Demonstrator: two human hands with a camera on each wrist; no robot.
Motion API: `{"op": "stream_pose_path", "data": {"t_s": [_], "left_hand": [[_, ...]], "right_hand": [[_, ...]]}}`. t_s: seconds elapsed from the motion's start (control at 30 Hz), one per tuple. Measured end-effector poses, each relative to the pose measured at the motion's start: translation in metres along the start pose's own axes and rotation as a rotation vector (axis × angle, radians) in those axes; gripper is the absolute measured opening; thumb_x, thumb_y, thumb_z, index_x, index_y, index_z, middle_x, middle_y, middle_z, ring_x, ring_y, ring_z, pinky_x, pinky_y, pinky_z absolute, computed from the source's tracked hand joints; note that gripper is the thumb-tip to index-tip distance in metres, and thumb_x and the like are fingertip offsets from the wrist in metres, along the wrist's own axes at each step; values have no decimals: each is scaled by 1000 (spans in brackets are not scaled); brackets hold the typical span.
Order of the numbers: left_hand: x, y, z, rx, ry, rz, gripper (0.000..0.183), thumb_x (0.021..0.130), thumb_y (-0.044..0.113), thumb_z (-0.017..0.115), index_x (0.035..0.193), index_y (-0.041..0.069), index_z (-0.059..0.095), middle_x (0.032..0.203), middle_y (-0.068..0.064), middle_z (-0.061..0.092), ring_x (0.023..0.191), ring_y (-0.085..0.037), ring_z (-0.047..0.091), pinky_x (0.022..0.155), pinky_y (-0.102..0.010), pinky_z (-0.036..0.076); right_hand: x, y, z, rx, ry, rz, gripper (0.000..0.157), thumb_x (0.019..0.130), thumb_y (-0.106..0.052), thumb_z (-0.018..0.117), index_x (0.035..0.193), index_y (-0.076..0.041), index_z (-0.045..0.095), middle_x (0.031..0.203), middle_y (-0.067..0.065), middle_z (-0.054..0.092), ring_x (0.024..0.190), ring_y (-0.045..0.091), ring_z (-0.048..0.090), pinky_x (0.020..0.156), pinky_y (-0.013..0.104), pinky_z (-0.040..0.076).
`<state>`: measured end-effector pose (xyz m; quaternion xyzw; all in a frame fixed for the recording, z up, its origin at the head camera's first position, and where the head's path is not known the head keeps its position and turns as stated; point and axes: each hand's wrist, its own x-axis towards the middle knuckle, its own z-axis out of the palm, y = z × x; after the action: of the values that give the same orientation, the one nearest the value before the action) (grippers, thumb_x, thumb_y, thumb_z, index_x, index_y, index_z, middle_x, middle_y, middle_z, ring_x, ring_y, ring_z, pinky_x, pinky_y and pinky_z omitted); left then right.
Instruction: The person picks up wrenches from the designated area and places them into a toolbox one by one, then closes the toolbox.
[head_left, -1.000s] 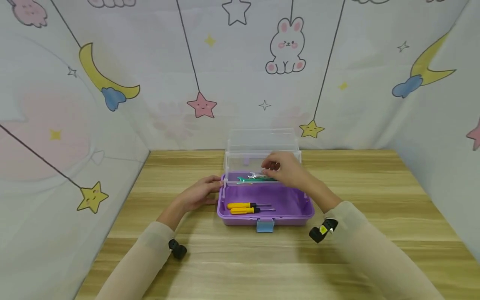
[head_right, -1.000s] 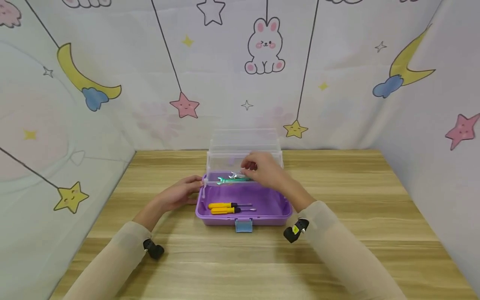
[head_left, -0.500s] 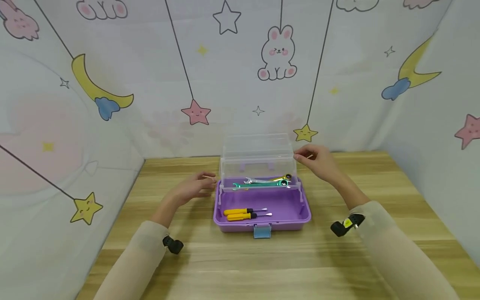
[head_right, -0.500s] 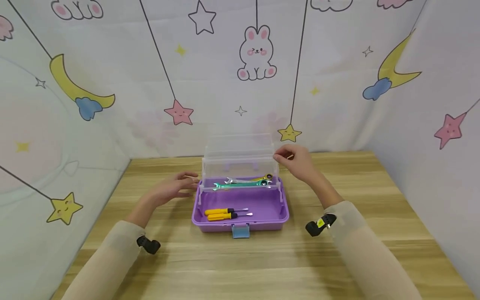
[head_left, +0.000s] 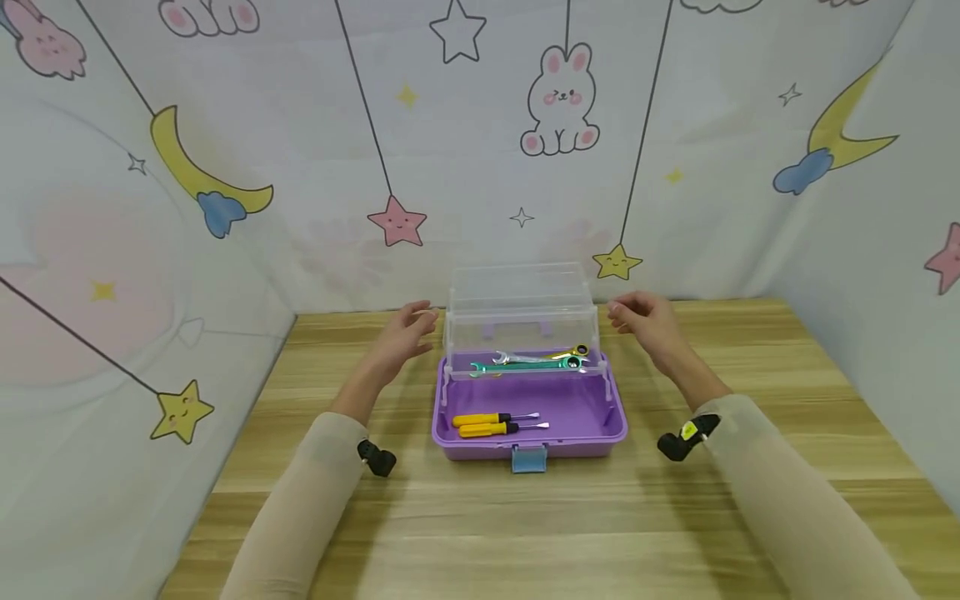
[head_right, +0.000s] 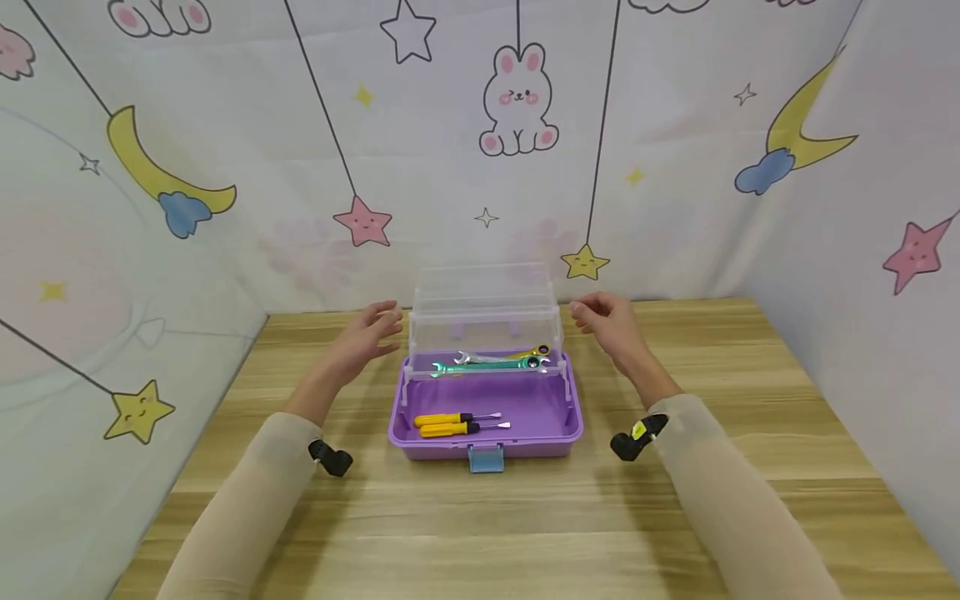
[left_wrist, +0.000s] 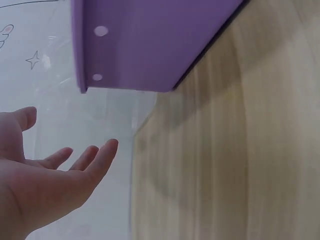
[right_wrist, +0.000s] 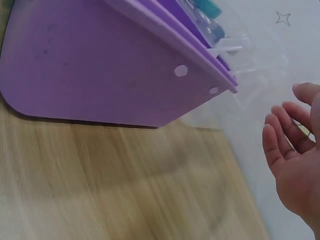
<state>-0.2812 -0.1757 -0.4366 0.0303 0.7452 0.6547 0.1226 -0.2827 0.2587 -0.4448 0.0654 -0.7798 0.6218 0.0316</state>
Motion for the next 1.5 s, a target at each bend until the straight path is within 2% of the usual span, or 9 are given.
{"op": "stream_pose_path", "data": {"t_s": [0.1,0.2,0.33,0.53,0.7,0.87,1.17,1.3,1.5], "left_hand": [[8,-7,5,-9,14,-27,63,114,32,49,167,7,25,167,-24,32,152,-41,35,118,-53,43],[15,-16,10,-19,7,-43,62,115,26,46,167,4,21,167,-26,30,150,-41,37,117,-55,43],[20,-26,12,-25,-29,-54,62,115,20,44,167,1,17,167,-27,30,148,-41,42,115,-52,46],[19,-35,14,-2,-91,-43,58,113,11,43,167,1,23,166,-26,34,148,-39,43,114,-50,47],[22,-38,16,-25,-105,5,52,114,9,42,163,-2,31,162,-26,41,146,-38,45,118,-50,43],[23,-40,16,-24,-80,-3,53,114,10,42,164,-2,30,163,-25,40,146,-37,46,119,-49,43],[22,-46,17,-82,-105,-10,53,114,9,41,166,2,29,167,-24,35,147,-39,45,118,-49,44],[20,-47,16,-100,-94,-41,54,114,9,42,166,6,30,169,-21,32,148,-39,44,118,-48,43],[22,-50,16,-115,-68,-42,55,113,8,44,166,6,30,169,-19,33,148,-36,44,118,-46,44]], "right_hand": [[3,8,4,70,39,52,37,108,-19,65,128,11,59,100,-2,68,93,13,66,91,30,61],[5,15,8,91,46,90,41,108,-20,64,133,12,56,104,-3,65,95,11,66,97,34,59],[6,24,14,111,-7,133,49,109,-20,62,143,13,51,115,5,61,98,9,67,100,37,59],[3,29,25,141,-85,177,48,111,-12,53,153,10,44,147,27,51,104,7,65,94,27,59],[3,31,31,127,-101,197,48,110,-6,50,156,7,42,157,28,46,118,18,61,92,22,57],[3,35,32,129,-139,199,52,108,-2,48,159,3,39,160,26,44,130,27,57,96,22,56],[-1,36,27,184,-220,212,57,104,2,46,160,4,37,159,28,44,115,14,62,97,26,56],[-3,35,28,174,-219,223,58,104,2,45,161,4,35,159,29,42,113,12,61,96,24,55],[-3,35,27,203,-209,230,57,105,2,45,161,5,34,160,30,39,110,7,62,95,25,56]]}}
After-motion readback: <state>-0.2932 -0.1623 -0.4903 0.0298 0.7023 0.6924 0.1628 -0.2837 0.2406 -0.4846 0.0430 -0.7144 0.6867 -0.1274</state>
